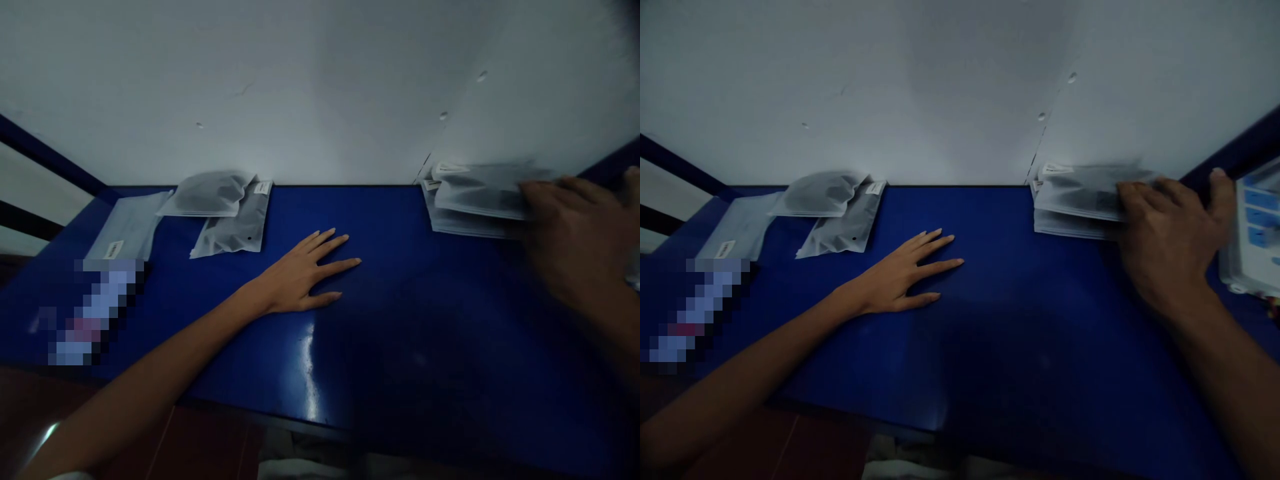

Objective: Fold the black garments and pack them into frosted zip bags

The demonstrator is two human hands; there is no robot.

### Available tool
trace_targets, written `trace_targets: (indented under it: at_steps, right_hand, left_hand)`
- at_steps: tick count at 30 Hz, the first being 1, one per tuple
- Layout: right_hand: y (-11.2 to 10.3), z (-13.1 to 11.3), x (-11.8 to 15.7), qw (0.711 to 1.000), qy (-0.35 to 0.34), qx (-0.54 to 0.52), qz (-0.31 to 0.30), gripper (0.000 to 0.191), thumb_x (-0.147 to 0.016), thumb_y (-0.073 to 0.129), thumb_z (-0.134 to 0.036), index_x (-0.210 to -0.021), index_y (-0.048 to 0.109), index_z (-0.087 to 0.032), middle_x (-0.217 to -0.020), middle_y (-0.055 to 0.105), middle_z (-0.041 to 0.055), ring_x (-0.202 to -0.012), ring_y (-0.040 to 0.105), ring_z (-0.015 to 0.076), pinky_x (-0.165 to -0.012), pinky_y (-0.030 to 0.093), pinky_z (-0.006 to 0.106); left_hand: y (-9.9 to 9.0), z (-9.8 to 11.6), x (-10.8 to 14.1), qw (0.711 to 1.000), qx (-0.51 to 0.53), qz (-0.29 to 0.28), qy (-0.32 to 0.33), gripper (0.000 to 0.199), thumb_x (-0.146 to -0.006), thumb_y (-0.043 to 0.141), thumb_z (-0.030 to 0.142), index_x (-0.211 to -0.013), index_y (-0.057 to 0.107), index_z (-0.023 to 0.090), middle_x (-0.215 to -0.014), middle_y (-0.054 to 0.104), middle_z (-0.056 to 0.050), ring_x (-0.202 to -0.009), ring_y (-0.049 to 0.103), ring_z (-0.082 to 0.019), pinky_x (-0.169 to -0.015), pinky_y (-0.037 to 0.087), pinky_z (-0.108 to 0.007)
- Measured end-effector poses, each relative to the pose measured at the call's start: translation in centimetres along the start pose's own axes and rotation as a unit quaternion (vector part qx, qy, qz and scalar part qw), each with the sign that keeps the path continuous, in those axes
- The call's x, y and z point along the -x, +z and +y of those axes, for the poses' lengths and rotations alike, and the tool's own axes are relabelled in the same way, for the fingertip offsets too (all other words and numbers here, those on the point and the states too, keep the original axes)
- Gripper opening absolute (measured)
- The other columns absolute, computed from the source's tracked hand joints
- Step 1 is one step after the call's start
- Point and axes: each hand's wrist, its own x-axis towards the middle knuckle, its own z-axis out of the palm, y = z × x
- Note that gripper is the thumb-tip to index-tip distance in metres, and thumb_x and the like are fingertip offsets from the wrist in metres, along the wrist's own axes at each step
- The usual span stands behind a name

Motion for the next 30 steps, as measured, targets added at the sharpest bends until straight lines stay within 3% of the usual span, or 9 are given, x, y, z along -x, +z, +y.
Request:
trace_targets:
  at_steps: [5, 7, 10, 13, 17, 20, 23, 30]
  right_hand:
    - [0.9, -1.2, -0.3, 0.975, 0.116, 0.167, -0.086, 0.052, -0.103, 0.038, -0.028, -0.153, 0.044, -0.014, -0.128, 0.068, 0.0270, -0.124, 0.060, 0.0492, -0.104, 0.032, 0.077]
    - [1.1, -1.8, -0.5, 0.975, 0.129, 0.159, -0.084, 0.057, -0.104, 0.038, -0.033, -0.157, 0.037, -0.011, -0.138, 0.061, 0.0300, -0.131, 0.054, 0.0510, -0.107, 0.029, 0.078]
    - [1.1, -3.2, -1.3, 0.974, 0.167, 0.119, -0.092, 0.075, -0.101, 0.046, -0.043, -0.164, 0.022, -0.010, -0.160, 0.036, 0.0302, -0.145, 0.034, 0.0569, -0.113, 0.020, 0.079]
    - [1.1, -6.1, -2.3, 0.981, 0.137, 0.089, -0.105, 0.082, -0.097, 0.052, -0.038, -0.165, 0.016, -0.008, -0.169, 0.019, 0.0246, -0.152, 0.019, 0.0541, -0.121, 0.014, 0.074]
    - [1.8, -11.0, -2.6, 0.992, 0.020, -0.006, -0.122, 0.075, -0.098, 0.056, -0.031, -0.163, 0.026, -0.010, -0.165, 0.032, 0.0236, -0.153, 0.029, 0.0447, -0.123, 0.027, 0.066]
    - [2.5, -13.3, -1.9, 0.972, -0.026, -0.103, -0.207, 0.067, -0.102, 0.052, -0.031, -0.162, 0.028, -0.014, -0.164, 0.036, 0.0180, -0.155, 0.028, 0.0353, -0.122, 0.036, 0.059]
    - [2.8, -13.7, -1.1, 0.957, -0.024, -0.129, -0.257, 0.063, -0.105, 0.048, -0.037, -0.162, 0.030, -0.017, -0.166, 0.035, 0.0137, -0.155, 0.029, 0.0307, -0.122, 0.038, 0.056]
    - [2.8, -13.2, -1.1, 0.956, -0.026, -0.120, -0.268, 0.062, -0.105, 0.047, -0.041, -0.161, 0.032, -0.017, -0.167, 0.033, 0.0131, -0.155, 0.029, 0.0316, -0.120, 0.040, 0.057]
  left_hand:
    - [0.2, -0.2, 0.0, 1.000, -0.007, -0.002, 0.004, 0.067, -0.101, 0.055, 0.055, -0.161, 0.036, 0.031, -0.172, 0.019, -0.010, -0.160, 0.014, -0.038, -0.128, 0.016, -0.063]
    - [0.2, -0.2, 0.1, 1.000, -0.004, -0.001, 0.004, 0.068, -0.101, 0.056, 0.055, -0.161, 0.035, 0.031, -0.172, 0.019, -0.010, -0.160, 0.014, -0.038, -0.128, 0.016, -0.063]
    - [0.1, -0.2, 0.1, 1.000, -0.002, -0.002, 0.000, 0.067, -0.101, 0.055, 0.055, -0.161, 0.036, 0.031, -0.172, 0.019, -0.010, -0.160, 0.014, -0.038, -0.128, 0.016, -0.063]
    - [0.0, -0.1, 0.0, 1.000, -0.005, -0.006, -0.004, 0.066, -0.102, 0.054, 0.055, -0.161, 0.037, 0.030, -0.172, 0.020, -0.011, -0.159, 0.014, -0.039, -0.128, 0.016, -0.063]
    - [-0.1, 0.0, 0.0, 1.000, -0.018, -0.013, -0.004, 0.067, -0.102, 0.052, 0.056, -0.161, 0.037, 0.029, -0.172, 0.019, -0.012, -0.159, 0.014, -0.040, -0.128, 0.016, -0.063]
    - [-0.1, 0.1, -0.1, 0.999, -0.029, -0.020, -0.008, 0.067, -0.103, 0.051, 0.057, -0.161, 0.037, 0.028, -0.172, 0.018, -0.013, -0.160, 0.013, -0.039, -0.128, 0.016, -0.063]
    - [-0.1, 0.2, -0.1, 0.999, -0.031, -0.022, -0.009, 0.067, -0.103, 0.050, 0.058, -0.162, 0.035, 0.028, -0.172, 0.017, -0.013, -0.160, 0.013, -0.039, -0.129, 0.016, -0.062]
    - [-0.1, 0.2, -0.1, 1.000, -0.017, -0.014, -0.013, 0.066, -0.102, 0.052, 0.057, -0.161, 0.035, 0.031, -0.173, 0.017, -0.008, -0.160, 0.013, -0.037, -0.129, 0.016, -0.061]
